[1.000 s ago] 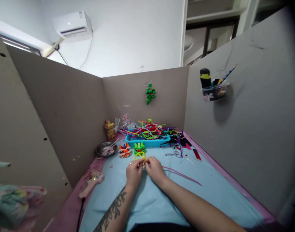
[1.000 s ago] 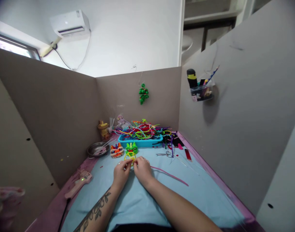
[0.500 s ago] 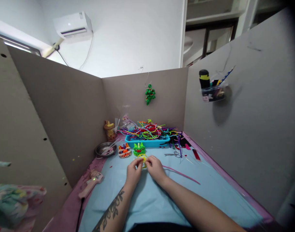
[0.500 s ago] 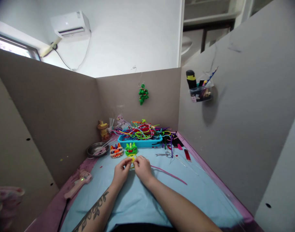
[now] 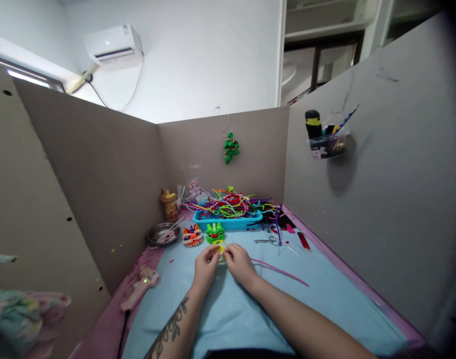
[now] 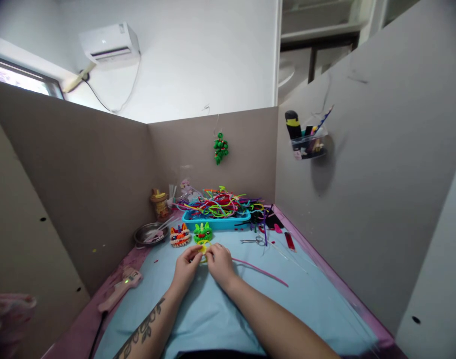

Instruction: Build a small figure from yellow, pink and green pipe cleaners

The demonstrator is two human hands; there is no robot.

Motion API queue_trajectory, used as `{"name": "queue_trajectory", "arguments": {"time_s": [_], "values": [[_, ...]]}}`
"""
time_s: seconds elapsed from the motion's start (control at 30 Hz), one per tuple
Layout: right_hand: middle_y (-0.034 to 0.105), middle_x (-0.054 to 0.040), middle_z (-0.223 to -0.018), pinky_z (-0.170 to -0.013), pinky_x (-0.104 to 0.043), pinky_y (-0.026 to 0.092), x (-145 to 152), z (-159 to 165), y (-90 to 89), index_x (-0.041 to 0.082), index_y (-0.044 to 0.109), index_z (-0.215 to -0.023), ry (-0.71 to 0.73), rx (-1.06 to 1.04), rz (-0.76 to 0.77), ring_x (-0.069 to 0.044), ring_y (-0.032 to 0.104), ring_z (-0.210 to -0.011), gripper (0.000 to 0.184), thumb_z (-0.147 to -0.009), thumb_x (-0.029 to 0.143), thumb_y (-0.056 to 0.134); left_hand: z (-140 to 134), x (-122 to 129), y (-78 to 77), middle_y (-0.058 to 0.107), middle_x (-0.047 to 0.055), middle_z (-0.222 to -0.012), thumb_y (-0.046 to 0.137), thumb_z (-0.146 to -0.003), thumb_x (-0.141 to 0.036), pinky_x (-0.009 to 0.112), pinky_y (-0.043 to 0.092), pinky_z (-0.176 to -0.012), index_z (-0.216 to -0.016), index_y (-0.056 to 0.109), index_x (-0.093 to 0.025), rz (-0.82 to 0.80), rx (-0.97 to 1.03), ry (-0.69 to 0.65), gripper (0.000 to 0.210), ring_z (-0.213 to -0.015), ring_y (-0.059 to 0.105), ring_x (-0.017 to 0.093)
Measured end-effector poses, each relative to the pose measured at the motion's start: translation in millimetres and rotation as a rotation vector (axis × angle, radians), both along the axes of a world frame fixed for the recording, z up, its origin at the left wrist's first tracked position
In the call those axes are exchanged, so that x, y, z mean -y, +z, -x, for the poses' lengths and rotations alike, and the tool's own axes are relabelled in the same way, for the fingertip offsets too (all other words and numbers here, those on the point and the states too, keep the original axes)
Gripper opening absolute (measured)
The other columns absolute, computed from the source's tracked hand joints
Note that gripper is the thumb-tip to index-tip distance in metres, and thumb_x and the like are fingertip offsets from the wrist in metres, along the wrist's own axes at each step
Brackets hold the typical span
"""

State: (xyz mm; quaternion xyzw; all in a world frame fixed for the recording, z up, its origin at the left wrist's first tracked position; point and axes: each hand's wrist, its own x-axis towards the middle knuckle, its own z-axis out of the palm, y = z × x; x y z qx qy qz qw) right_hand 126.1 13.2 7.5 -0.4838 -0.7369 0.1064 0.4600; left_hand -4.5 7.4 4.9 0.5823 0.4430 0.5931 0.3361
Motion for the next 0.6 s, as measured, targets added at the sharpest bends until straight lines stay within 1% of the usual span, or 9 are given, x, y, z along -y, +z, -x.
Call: {"name": "queue_trajectory", "arguments": {"time_s": [0.1,0.2,0.3,0.47,0.6], "values": [[0.058,-0.0021,-0.071,-0.069,-0.025,0.035,0.1,0.9,-0.5,0.018,0.055,-0.066,-0.031,0.028,0.011,-0.016,0.053,-0.074,0.016,-0.077,0.012,0.045,0.5,-0.2,-3.5,0.069,0.009,-0.090,0.059,-0.071,-0.024,0.031,0.050,-0.075,-0.090,0.065,-0.014,-0.035,-0.070,0.003,0.022,-0.082,0.064,0.019],[0.058,-0.0023,-0.071,-0.068,-0.025,0.035,-0.6,1.7,-2.7,0.019,0.055,-0.066,-0.055,0.036,0.028,-0.016,0.053,-0.074,0.016,-0.076,0.011,0.044,1.2,-0.3,-7.0,0.069,0.008,-0.087,0.056,-0.074,-0.025,0.031,0.050,-0.072,-0.089,0.066,-0.015,-0.078,-0.167,0.024,0.021,-0.078,0.064,0.018],[0.059,-0.0022,-0.071,-0.067,-0.025,0.035,-1.9,2.0,-5.1,0.019,0.055,-0.067,-0.066,0.030,0.041,-0.016,0.054,-0.073,0.016,-0.076,0.012,0.045,1.2,-0.4,-8.3,0.070,0.007,-0.086,0.055,-0.074,-0.026,0.030,0.050,-0.070,-0.089,0.066,-0.016,-0.096,-0.198,0.032,0.021,-0.076,0.064,0.018],[0.062,-0.0023,-0.076,-0.068,-0.025,0.036,-2.9,-1.9,-3.0,0.019,0.059,-0.072,-0.010,0.002,0.026,-0.016,0.055,-0.075,0.013,-0.079,0.017,0.048,1.4,-1.5,-4.1,0.069,0.007,-0.086,0.058,-0.072,-0.025,0.030,0.050,-0.070,-0.089,0.065,-0.015,-0.065,-0.099,0.051,0.021,-0.078,0.064,0.019],[0.063,-0.0026,-0.081,-0.071,-0.027,0.035,-0.9,-9.1,2.9,0.020,0.061,-0.077,0.005,0.063,-0.003,-0.017,0.055,-0.080,0.011,-0.080,0.019,0.051,3.7,-4.2,-2.9,0.069,0.008,-0.087,0.059,-0.071,-0.025,0.030,0.049,-0.072,-0.090,0.064,-0.013,-0.038,-0.018,0.046,0.023,-0.080,0.064,0.019]]}}
